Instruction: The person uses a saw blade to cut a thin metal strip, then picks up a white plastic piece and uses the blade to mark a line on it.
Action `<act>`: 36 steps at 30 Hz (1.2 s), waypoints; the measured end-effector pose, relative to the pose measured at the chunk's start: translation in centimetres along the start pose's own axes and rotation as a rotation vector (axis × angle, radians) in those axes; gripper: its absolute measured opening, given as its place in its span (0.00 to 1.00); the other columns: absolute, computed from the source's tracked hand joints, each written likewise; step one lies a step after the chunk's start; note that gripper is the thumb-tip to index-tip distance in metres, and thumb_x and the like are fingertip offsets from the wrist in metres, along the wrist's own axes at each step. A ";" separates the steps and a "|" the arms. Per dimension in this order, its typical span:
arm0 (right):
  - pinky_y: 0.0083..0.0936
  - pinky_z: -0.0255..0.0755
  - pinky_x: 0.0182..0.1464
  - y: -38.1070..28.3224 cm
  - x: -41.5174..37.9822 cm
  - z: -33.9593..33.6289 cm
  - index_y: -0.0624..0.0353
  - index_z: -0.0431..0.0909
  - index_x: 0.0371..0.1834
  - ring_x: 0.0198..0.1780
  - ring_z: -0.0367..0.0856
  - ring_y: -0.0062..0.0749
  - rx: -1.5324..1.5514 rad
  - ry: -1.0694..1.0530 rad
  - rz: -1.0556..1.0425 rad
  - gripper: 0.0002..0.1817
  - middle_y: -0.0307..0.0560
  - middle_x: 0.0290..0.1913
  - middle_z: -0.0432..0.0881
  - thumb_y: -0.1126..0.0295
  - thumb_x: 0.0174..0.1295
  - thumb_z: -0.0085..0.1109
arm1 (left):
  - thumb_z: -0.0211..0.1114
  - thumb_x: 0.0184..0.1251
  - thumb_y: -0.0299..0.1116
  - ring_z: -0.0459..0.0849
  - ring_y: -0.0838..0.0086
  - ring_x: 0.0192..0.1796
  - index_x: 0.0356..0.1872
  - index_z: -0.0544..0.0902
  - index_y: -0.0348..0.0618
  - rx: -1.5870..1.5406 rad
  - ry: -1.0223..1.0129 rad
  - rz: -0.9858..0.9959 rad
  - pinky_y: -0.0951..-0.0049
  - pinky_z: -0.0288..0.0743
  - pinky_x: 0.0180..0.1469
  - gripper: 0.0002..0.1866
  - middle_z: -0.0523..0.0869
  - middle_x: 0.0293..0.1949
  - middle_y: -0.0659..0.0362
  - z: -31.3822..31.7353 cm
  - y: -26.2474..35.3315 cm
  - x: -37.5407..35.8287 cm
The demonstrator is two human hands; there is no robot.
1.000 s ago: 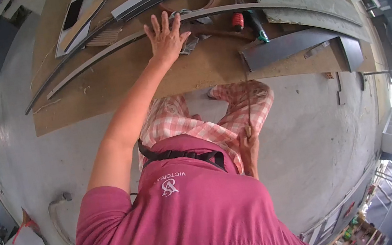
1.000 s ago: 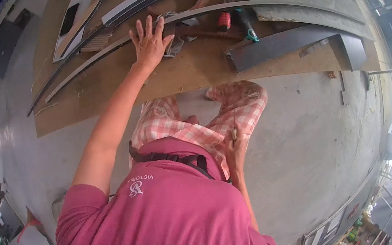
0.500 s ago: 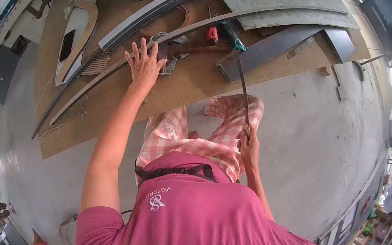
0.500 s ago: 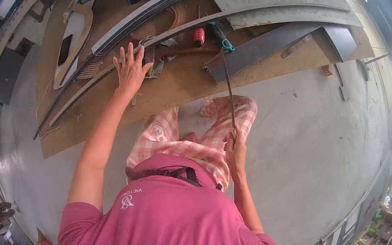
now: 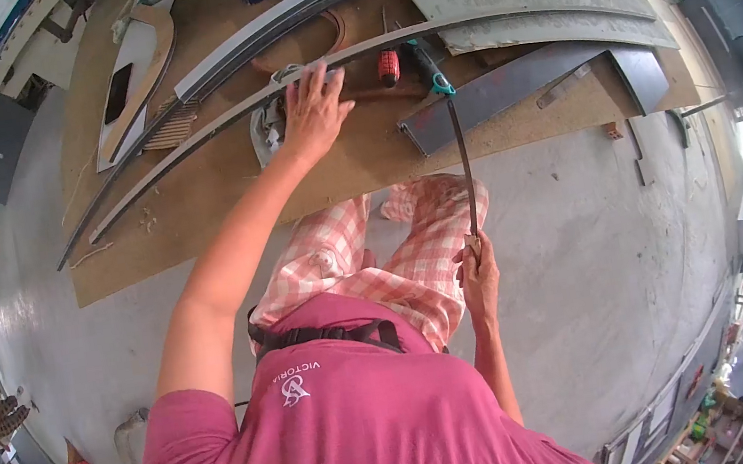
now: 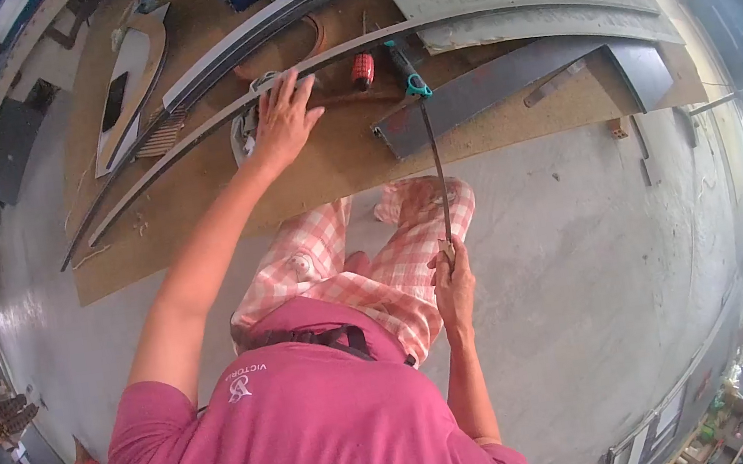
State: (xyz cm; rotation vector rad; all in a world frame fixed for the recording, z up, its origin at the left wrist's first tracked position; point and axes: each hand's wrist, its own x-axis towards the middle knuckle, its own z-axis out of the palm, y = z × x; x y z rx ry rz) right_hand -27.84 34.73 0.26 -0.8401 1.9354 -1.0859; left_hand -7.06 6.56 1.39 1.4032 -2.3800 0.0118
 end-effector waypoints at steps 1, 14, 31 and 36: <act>0.21 0.70 0.27 -0.2 0.2 0.1 0.59 0.61 0.65 0.24 0.73 0.19 0.006 -0.010 -0.001 0.22 0.42 0.30 0.79 0.73 0.67 0.43 | 0.57 0.65 0.45 0.58 0.51 0.69 0.65 0.64 0.45 -0.014 0.028 0.053 0.45 0.53 0.67 0.29 0.61 0.67 0.48 0.8 -0.1 1.8; 0.33 0.71 0.35 -9.5 15.1 -0.6 0.41 0.50 0.72 0.29 0.75 0.49 -0.460 0.042 -0.318 0.33 0.56 0.35 0.79 0.79 0.65 0.43 | 0.56 0.65 0.47 0.80 0.63 0.45 0.47 0.78 0.51 -0.069 0.123 -0.090 0.57 0.72 0.48 0.16 0.82 0.38 0.59 6.2 4.3 12.6; 0.21 0.67 0.27 -10.9 24.4 -3.3 0.37 0.55 0.71 0.24 0.70 0.19 -0.362 0.153 -0.304 0.28 0.42 0.29 0.78 0.74 0.68 0.40 | 0.56 0.65 0.48 0.81 0.62 0.38 0.37 0.79 0.51 -0.148 0.178 -0.095 0.61 0.73 0.41 0.13 0.83 0.33 0.58 7.2 3.9 12.9; 0.25 0.68 0.28 -12.6 29.9 -6.0 0.37 0.55 0.70 0.23 0.71 0.23 -0.448 0.211 -0.331 0.26 0.42 0.30 0.78 0.71 0.69 0.40 | 0.54 0.66 0.48 0.81 0.63 0.38 0.37 0.78 0.49 -0.149 0.177 -0.068 0.63 0.74 0.40 0.14 0.82 0.33 0.58 7.0 3.8 12.8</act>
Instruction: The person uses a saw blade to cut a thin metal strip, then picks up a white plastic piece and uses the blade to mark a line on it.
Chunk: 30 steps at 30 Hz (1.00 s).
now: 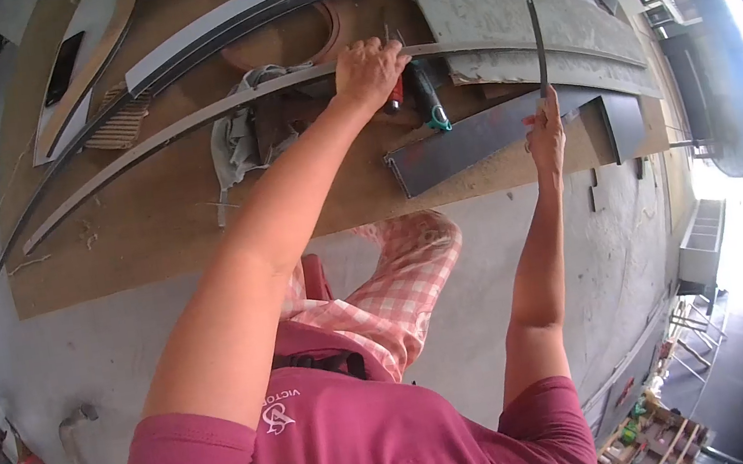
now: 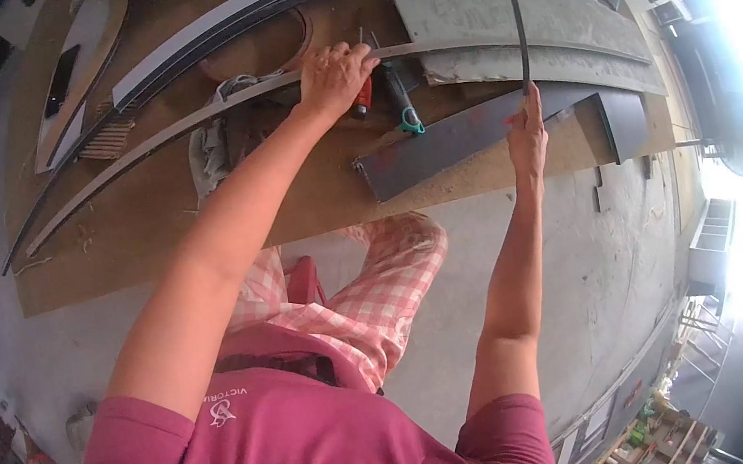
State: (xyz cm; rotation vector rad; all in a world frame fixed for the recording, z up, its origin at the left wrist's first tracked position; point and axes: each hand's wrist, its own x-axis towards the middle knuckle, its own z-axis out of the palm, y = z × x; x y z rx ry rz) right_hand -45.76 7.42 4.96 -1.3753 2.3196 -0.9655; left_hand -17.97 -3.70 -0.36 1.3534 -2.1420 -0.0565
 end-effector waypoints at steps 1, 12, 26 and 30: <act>0.25 0.68 0.29 -0.2 0.6 -0.2 0.37 0.56 0.70 0.23 0.71 0.23 -0.025 -0.032 0.003 0.26 0.43 0.30 0.79 0.71 0.69 0.40 | 0.54 0.67 0.48 0.81 0.63 0.37 0.37 0.78 0.49 0.027 -0.018 -0.007 0.64 0.75 0.40 0.14 0.82 0.32 0.58 0.0 0.0 0.0; 0.23 0.69 0.33 -3.0 -3.8 -0.2 0.35 0.57 0.70 0.27 0.71 0.21 -0.005 -0.190 -0.023 0.26 0.43 0.31 0.78 0.72 0.70 0.39 | 0.56 0.65 0.48 0.83 0.62 0.37 0.38 0.80 0.47 0.004 -0.101 0.034 0.63 0.76 0.37 0.15 0.82 0.36 0.59 0.1 -0.8 0.5; 0.18 0.67 0.29 -3.2 -10.8 -0.3 0.39 0.59 0.70 0.24 0.68 0.16 0.031 -0.137 -0.136 0.26 0.39 0.28 0.76 0.74 0.69 0.41 | 0.59 0.63 0.40 0.79 0.59 0.45 0.44 0.79 0.41 0.022 -0.070 0.072 0.63 0.73 0.47 0.15 0.82 0.43 0.57 -8.0 -7.5 -5.7; 0.18 0.67 0.29 -5.1 -14.4 1.3 0.39 0.59 0.70 0.24 0.68 0.16 0.107 -0.172 -0.126 0.26 0.40 0.28 0.76 0.74 0.69 0.42 | 0.61 0.61 0.37 0.76 0.62 0.47 0.46 0.79 0.41 0.067 -0.062 0.086 0.66 0.71 0.50 0.15 0.82 0.44 0.58 -11.0 -9.8 -8.1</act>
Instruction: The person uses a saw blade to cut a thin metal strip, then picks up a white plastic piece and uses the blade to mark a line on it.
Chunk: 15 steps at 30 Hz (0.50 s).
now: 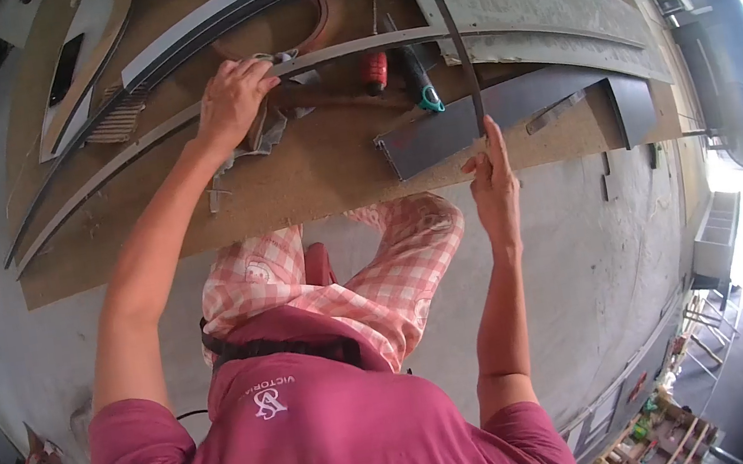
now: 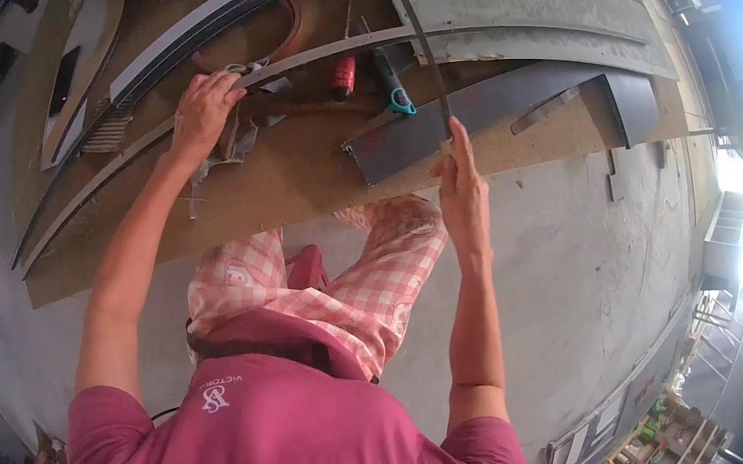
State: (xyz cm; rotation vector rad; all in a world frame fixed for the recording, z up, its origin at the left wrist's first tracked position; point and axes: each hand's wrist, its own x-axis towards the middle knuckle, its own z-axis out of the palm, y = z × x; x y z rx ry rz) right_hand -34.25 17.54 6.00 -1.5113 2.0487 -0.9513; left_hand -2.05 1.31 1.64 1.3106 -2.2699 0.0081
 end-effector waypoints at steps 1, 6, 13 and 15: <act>0.19 0.67 0.30 -0.6 -0.7 0.5 0.40 0.59 0.70 0.24 0.68 0.17 0.028 -0.013 0.006 0.26 0.41 0.29 0.77 0.74 0.69 0.42 | 0.62 0.60 0.37 0.75 0.62 0.47 0.46 0.79 0.40 0.002 -0.009 -0.001 0.66 0.71 0.50 0.15 0.82 0.44 0.58 -0.8 -0.4 -0.7; 0.20 0.68 0.31 -2.3 -3.5 2.3 0.39 0.59 0.70 0.25 0.69 0.19 0.072 -0.095 0.079 0.26 0.41 0.29 0.77 0.74 0.69 0.42 | 0.61 0.62 0.37 0.75 0.61 0.48 0.46 0.78 0.40 0.036 -0.014 0.026 0.65 0.69 0.52 0.15 0.81 0.45 0.57 -3.1 -4.0 -3.8; 0.23 0.70 0.39 -2.0 -6.2 3.9 0.42 0.58 0.70 0.30 0.76 0.35 0.064 -0.107 0.083 0.27 0.50 0.29 0.77 0.75 0.67 0.42 | 0.58 0.64 0.39 0.74 0.63 0.53 0.48 0.78 0.43 0.074 -0.093 -0.007 0.63 0.66 0.57 0.16 0.81 0.47 0.57 -5.4 -9.5 -8.1; 0.22 0.70 0.41 -1.2 -6.7 4.6 0.43 0.58 0.70 0.32 0.77 0.36 0.015 -0.106 0.050 0.27 0.52 0.33 0.79 0.76 0.67 0.42 | 0.59 0.64 0.39 0.74 0.63 0.54 0.49 0.78 0.42 0.046 -0.100 -0.040 0.63 0.65 0.58 0.16 0.80 0.47 0.56 -6.2 -10.8 -8.9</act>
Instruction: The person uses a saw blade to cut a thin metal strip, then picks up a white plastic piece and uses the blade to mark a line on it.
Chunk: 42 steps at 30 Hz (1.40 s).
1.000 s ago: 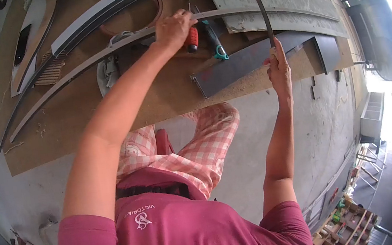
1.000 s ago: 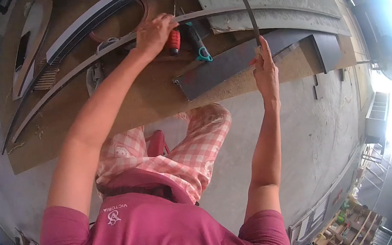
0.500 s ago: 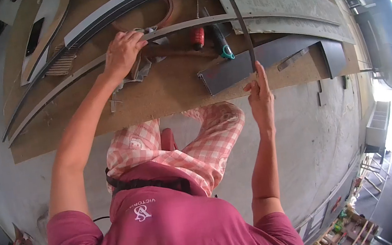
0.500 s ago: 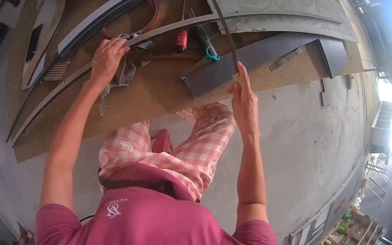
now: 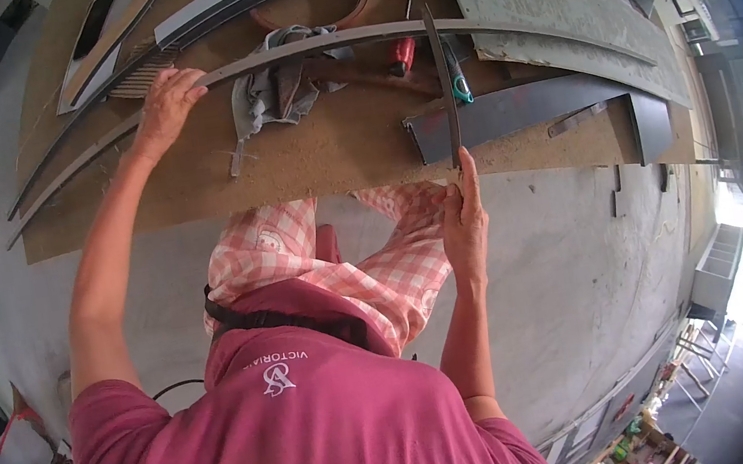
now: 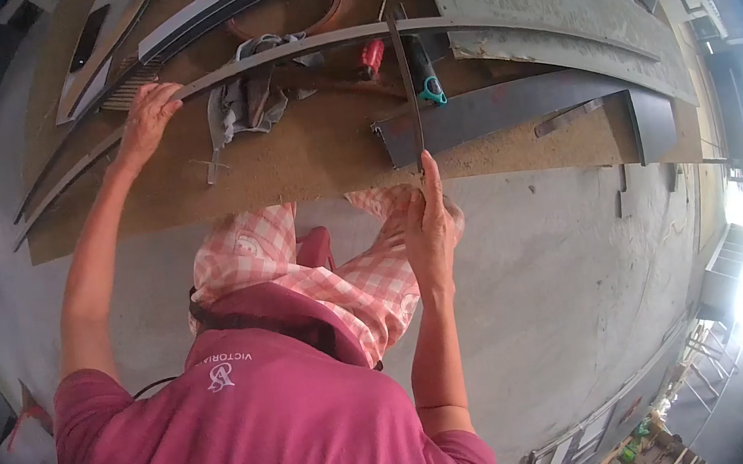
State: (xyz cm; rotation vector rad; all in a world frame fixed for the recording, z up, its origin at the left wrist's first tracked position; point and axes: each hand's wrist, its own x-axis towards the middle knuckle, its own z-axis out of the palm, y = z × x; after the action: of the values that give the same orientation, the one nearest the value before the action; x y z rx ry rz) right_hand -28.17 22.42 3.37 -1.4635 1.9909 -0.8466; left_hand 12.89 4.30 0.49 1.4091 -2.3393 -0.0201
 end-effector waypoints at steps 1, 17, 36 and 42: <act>0.23 0.70 0.39 0.1 -0.3 0.4 0.43 0.58 0.70 0.32 0.76 0.29 0.035 0.017 -0.022 0.27 0.48 0.32 0.78 0.76 0.68 0.41 | 0.59 0.65 0.39 0.73 0.63 0.54 0.49 0.78 0.42 -0.027 -0.008 -0.024 0.63 0.65 0.59 0.16 0.80 0.47 0.56 -0.3 -0.5 -0.4; 0.24 0.70 0.39 -2.6 -0.1 2.2 0.42 0.57 0.70 0.30 0.74 0.27 0.036 0.055 -0.087 0.27 0.49 0.32 0.77 0.74 0.67 0.43 | 0.59 0.65 0.36 0.75 0.55 0.55 0.56 0.73 0.44 -0.045 -0.020 -0.082 0.62 0.70 0.55 0.19 0.78 0.51 0.51 2.3 1.3 1.5; 0.28 0.68 0.40 -1.4 -4.0 2.6 0.53 0.62 0.67 0.30 0.70 0.32 -0.051 0.087 -0.162 0.27 0.50 0.32 0.73 0.80 0.63 0.40 | 0.65 0.58 0.38 0.76 0.58 0.52 0.54 0.74 0.43 -0.071 0.147 -0.037 0.62 0.70 0.54 0.23 0.76 0.51 0.55 2.4 5.2 4.7; 0.28 0.69 0.39 -4.1 -2.7 3.2 0.44 0.60 0.69 0.30 0.73 0.30 0.086 0.102 -0.070 0.29 0.46 0.31 0.74 0.78 0.64 0.42 | 0.59 0.63 0.40 0.74 0.54 0.55 0.59 0.70 0.45 -0.105 0.089 -0.015 0.53 0.66 0.57 0.24 0.73 0.56 0.55 6.4 15.5 12.6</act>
State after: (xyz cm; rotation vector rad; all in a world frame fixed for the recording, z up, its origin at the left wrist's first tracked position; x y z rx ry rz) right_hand -22.51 23.51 4.42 -1.4747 1.9601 -1.0432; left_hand -7.53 -0.12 2.25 1.3487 -2.2220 -0.0814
